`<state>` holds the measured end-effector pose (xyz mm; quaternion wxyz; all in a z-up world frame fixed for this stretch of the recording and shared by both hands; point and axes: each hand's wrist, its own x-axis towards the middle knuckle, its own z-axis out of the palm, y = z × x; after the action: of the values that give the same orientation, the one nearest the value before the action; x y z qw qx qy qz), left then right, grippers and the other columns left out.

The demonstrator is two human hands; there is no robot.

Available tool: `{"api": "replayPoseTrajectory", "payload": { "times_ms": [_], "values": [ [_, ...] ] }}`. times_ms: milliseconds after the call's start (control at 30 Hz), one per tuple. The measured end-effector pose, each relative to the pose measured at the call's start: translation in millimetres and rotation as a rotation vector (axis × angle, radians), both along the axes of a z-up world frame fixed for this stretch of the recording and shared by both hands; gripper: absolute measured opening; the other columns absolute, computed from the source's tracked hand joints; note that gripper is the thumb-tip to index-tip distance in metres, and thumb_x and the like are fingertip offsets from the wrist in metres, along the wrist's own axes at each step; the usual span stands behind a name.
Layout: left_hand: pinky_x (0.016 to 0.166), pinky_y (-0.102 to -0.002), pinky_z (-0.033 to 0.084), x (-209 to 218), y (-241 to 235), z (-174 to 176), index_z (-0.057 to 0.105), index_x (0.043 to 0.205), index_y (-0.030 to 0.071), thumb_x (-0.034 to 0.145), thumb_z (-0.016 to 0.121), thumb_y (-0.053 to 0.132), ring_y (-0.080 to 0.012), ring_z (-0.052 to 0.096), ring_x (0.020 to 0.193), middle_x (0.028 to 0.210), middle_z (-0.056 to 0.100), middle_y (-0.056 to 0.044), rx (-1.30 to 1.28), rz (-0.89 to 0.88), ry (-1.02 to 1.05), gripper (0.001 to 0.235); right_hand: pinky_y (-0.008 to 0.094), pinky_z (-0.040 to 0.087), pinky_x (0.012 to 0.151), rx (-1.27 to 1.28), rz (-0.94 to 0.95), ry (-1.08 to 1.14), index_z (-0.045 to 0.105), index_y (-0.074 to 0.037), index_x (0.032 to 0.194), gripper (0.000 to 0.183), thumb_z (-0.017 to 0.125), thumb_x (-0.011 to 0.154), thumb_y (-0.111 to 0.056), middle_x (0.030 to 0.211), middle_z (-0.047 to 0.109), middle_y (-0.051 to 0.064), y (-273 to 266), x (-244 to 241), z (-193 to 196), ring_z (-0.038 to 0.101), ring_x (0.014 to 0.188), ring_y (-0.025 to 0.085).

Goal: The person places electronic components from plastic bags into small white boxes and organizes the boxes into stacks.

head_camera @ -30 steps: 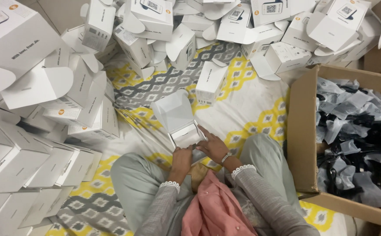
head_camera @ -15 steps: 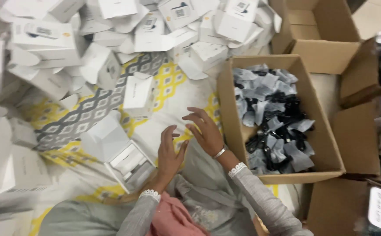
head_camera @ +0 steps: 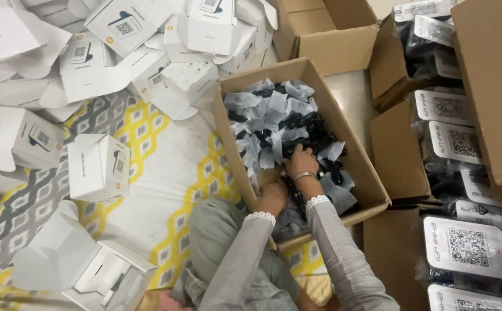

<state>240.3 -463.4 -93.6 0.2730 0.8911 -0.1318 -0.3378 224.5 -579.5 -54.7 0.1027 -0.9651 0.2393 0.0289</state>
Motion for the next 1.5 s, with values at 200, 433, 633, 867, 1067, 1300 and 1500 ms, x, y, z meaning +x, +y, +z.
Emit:
{"api": "replayPoseTrajectory", "payload": {
  "times_ms": [200,433,633,867,1067,1300,1500],
  "values": [
    [0.103,-0.040,0.051,-43.8,7.1,0.3,0.080,0.106,0.017,0.088,0.070,0.022,-0.0250,0.069,0.118,0.114,0.075,-0.011,0.270,-0.380,-0.403,0.021,0.042,0.063,0.075,-0.254,-0.033,-0.088,0.056,0.002,0.132,0.060,0.078,0.088,-0.032,0.128,0.056,0.017,-3.2,13.9,-95.7,0.073,0.098,0.034],
    [0.092,-0.042,0.054,-46.1,0.0,-92.2,0.076,0.115,0.009,0.088,0.068,0.015,-0.0332,0.068,0.113,0.121,0.070,-0.020,0.277,-0.281,-0.566,0.029,0.046,0.061,0.079,0.028,-0.137,0.019,0.064,-0.004,0.125,0.063,0.073,0.087,-0.053,0.119,0.066,0.017,4.5,11.5,-44.1,0.073,0.099,0.036],
    [0.094,-0.044,0.056,-52.2,13.6,-20.3,0.077,0.112,0.014,0.086,0.069,0.019,-0.0318,0.070,0.112,0.119,0.074,-0.016,0.198,-0.367,-0.375,0.028,0.047,0.054,0.092,-0.116,0.226,0.201,0.079,-0.006,0.107,0.074,0.061,0.089,-0.075,0.124,0.067,0.023,24.0,13.9,-44.2,0.066,0.110,0.039],
    [0.088,-0.044,0.057,-63.7,18.9,26.9,0.074,0.111,0.006,0.085,0.074,0.027,-0.0341,0.072,0.101,0.112,0.074,-0.020,0.072,-0.188,-0.437,0.034,0.044,0.053,0.085,0.334,0.255,0.141,0.074,-0.008,0.108,0.059,0.069,0.086,-0.062,0.109,0.075,0.020,4.4,25.5,-42.7,0.072,0.104,0.037],
    [0.065,-0.043,0.055,-73.4,52.8,98.3,0.055,0.128,-0.007,0.104,0.047,0.023,-0.0305,0.074,0.074,0.096,0.075,-0.017,-0.589,0.248,-0.007,0.040,0.030,0.047,0.064,1.364,0.041,-0.242,0.069,-0.007,0.097,0.039,0.067,0.099,-0.045,0.082,0.063,0.003,12.8,21.7,37.3,0.057,0.072,0.015],
    [0.067,-0.029,0.053,-135.4,233.7,142.3,0.060,0.125,0.008,0.097,0.041,0.029,-0.0127,0.065,0.070,0.090,0.071,-0.003,-1.246,0.713,0.326,0.040,0.027,0.037,0.053,2.136,0.454,-0.023,0.059,-0.010,0.105,0.034,0.050,0.110,-0.043,0.071,0.051,0.001,101.4,-23.1,89.0,0.048,0.058,0.012],
    [0.059,-0.028,0.045,-175.6,384.2,103.6,0.062,0.116,0.004,0.108,0.050,0.040,-0.0101,0.045,0.060,0.074,0.051,0.001,-1.047,1.032,0.042,0.039,0.023,0.034,0.043,2.125,0.522,0.321,0.059,-0.013,0.103,0.039,0.048,0.107,-0.050,0.069,0.052,0.000,269.8,-66.2,118.7,0.047,0.051,0.011]
  ]
}}
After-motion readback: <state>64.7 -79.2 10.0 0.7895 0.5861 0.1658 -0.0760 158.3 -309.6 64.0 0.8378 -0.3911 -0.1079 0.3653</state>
